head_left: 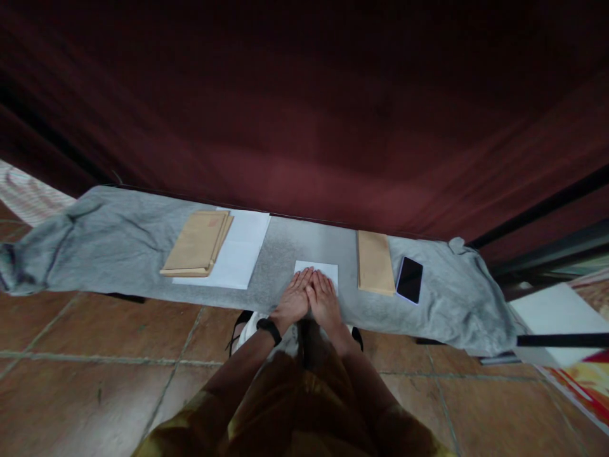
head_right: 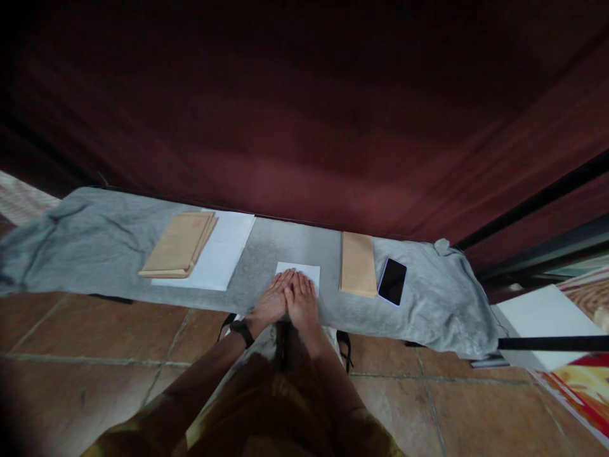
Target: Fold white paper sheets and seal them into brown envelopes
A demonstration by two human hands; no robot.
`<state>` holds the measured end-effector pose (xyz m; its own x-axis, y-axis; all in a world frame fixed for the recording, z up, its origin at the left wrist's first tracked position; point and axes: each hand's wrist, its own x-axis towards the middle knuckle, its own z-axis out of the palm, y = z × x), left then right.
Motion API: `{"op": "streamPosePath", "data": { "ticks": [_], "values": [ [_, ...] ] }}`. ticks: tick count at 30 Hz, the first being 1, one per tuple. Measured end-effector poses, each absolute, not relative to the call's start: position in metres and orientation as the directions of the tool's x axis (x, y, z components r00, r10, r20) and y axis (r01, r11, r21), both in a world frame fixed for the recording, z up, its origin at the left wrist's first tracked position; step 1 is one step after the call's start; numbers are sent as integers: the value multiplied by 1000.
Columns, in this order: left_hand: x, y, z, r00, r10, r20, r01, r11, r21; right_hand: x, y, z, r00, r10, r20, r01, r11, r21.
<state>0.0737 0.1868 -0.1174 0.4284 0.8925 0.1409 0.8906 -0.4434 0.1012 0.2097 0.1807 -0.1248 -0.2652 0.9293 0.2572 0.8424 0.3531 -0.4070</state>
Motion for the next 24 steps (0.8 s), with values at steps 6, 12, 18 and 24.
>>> {"op": "streamPosePath", "data": {
  "ticks": [6,12,18,24],
  "values": [
    [77,179,-120,425,896,128,898,-435,67,212,172,-123,-289,921,262,875,365,-316],
    [79,175,-115,426,897,120,899,-434,59,221,168,-123,-280,932,232,898,340,-280],
    [78,175,-118,406,902,150,903,-421,87,231,165,-124,-304,932,198,914,344,-215],
    [75,173,-120,386,906,174,906,-408,116,243,163,-133,-280,913,295,906,353,-234]
  ]
}}
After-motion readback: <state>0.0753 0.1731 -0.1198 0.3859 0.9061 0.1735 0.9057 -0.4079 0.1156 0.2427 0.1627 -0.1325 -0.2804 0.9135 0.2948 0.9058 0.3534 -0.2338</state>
